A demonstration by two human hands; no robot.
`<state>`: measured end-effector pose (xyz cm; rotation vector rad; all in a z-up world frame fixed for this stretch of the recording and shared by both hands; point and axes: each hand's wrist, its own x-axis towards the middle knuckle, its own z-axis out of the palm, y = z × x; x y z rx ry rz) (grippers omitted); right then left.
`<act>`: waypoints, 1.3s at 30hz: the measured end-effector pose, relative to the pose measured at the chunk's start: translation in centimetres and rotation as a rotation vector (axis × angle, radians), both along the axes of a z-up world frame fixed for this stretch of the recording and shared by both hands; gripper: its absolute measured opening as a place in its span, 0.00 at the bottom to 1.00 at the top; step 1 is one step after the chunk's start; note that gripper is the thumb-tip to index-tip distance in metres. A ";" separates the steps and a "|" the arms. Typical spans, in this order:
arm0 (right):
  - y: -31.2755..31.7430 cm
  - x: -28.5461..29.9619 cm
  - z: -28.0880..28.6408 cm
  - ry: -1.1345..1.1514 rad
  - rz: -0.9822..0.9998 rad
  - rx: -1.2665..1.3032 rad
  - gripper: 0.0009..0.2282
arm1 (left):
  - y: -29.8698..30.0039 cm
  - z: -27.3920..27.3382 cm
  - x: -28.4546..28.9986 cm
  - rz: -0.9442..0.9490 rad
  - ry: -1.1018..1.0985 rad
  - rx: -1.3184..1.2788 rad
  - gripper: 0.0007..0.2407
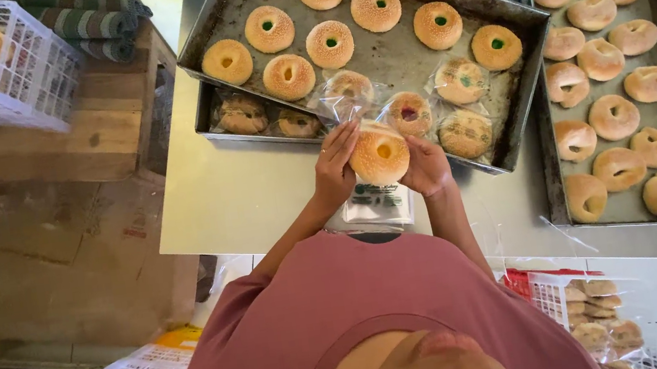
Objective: Packaging various donuts and pastries into individual plastic bags.
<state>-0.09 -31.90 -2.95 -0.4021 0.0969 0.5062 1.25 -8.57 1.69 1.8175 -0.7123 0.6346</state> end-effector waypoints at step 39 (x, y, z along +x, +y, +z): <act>5.1 -1.3 -1.8 0.084 -0.386 0.484 0.25 | -0.8 -1.0 -1.5 -0.059 -0.232 0.177 0.18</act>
